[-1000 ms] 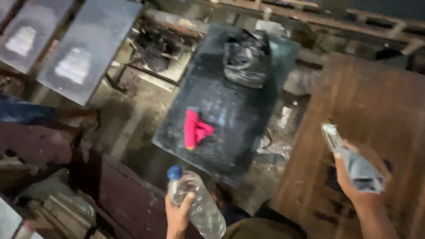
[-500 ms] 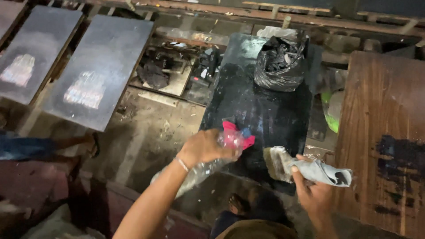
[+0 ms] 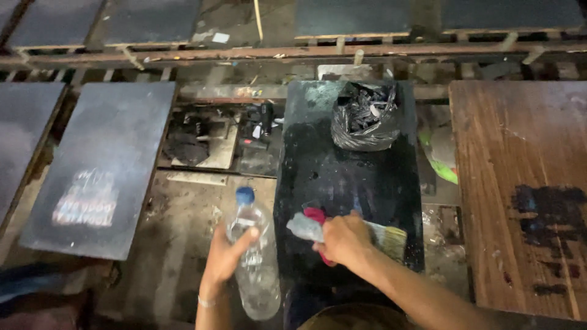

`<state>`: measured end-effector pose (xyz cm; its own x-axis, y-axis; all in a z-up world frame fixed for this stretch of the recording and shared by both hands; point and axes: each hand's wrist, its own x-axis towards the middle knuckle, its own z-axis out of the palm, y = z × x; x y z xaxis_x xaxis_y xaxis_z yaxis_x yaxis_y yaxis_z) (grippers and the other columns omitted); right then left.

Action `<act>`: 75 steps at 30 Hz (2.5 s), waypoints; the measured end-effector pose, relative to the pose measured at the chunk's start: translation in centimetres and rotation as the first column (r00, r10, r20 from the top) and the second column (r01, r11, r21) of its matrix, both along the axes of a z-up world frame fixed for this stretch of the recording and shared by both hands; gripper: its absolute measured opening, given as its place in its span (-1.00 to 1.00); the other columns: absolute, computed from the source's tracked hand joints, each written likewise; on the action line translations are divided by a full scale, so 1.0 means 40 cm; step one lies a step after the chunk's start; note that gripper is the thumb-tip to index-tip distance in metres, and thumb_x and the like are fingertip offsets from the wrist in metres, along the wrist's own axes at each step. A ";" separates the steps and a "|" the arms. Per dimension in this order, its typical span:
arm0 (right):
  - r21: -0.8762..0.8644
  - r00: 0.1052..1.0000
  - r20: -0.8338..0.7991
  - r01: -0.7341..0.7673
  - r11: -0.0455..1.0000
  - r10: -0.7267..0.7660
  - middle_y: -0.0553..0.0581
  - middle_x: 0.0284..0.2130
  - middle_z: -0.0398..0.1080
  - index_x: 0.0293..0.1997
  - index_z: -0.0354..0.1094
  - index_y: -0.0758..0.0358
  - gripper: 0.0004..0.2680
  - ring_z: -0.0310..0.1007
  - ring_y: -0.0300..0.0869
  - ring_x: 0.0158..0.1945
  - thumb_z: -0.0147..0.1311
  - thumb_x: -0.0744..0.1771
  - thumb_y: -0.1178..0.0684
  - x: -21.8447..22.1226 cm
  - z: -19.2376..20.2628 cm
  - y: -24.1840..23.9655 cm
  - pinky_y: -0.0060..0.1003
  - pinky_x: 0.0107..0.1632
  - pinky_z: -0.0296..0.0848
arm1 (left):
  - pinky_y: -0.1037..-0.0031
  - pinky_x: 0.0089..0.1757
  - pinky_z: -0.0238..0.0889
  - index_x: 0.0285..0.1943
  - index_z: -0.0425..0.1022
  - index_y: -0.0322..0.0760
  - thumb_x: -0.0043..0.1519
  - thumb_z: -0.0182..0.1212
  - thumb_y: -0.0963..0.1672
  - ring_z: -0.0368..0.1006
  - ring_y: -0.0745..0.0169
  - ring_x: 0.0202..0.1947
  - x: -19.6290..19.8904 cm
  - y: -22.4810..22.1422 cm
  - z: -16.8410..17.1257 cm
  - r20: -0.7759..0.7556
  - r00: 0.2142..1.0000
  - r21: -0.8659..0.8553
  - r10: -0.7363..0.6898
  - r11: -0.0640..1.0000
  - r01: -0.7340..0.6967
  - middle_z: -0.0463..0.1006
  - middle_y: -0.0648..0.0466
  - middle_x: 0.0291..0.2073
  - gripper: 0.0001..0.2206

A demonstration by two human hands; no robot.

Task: Scraping residue off screen printing platens and applying a liquid coating with a brush.

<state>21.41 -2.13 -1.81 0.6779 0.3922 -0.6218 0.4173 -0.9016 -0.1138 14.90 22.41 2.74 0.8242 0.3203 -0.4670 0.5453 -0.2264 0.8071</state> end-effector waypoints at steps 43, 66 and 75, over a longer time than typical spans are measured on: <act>0.932 0.450 0.328 -0.012 0.362 -0.831 0.03 -0.68 0.31 -0.62 0.19 0.13 -0.61 0.31 -0.16 -0.58 0.54 0.24 -0.02 0.080 -0.104 -0.247 -0.30 -0.31 0.36 | -0.02 0.06 0.41 0.22 0.51 -0.42 -0.11 0.43 0.23 0.47 -0.47 0.14 0.152 -0.178 0.105 -0.313 0.603 -0.028 -0.734 0.642 0.766 0.58 -0.42 0.05 -0.15; 0.934 0.425 0.154 0.231 0.271 -0.892 0.24 -0.15 0.60 -0.05 0.61 0.20 -0.77 0.55 0.10 0.02 0.40 0.25 0.04 -0.266 -0.072 -0.296 -0.02 0.24 0.39 | 0.06 -0.03 0.47 0.23 0.48 -0.40 -0.15 0.32 0.32 0.56 -0.22 0.07 0.210 -0.259 -0.065 -0.641 0.310 0.404 -0.703 0.035 0.914 0.63 -0.23 0.02 -0.05; 0.926 0.422 0.036 0.328 0.189 -0.906 0.06 -0.05 0.58 0.01 0.55 0.25 -0.75 0.52 -0.13 -0.01 0.25 0.30 -0.02 -0.298 -0.019 -0.268 -0.17 0.15 0.40 | 0.18 -0.18 0.47 0.21 0.39 -0.27 -0.06 0.35 0.29 0.58 -0.09 -0.10 0.246 -0.345 -0.026 -0.701 0.290 0.370 -0.651 0.015 0.929 0.61 0.02 -0.07 -0.17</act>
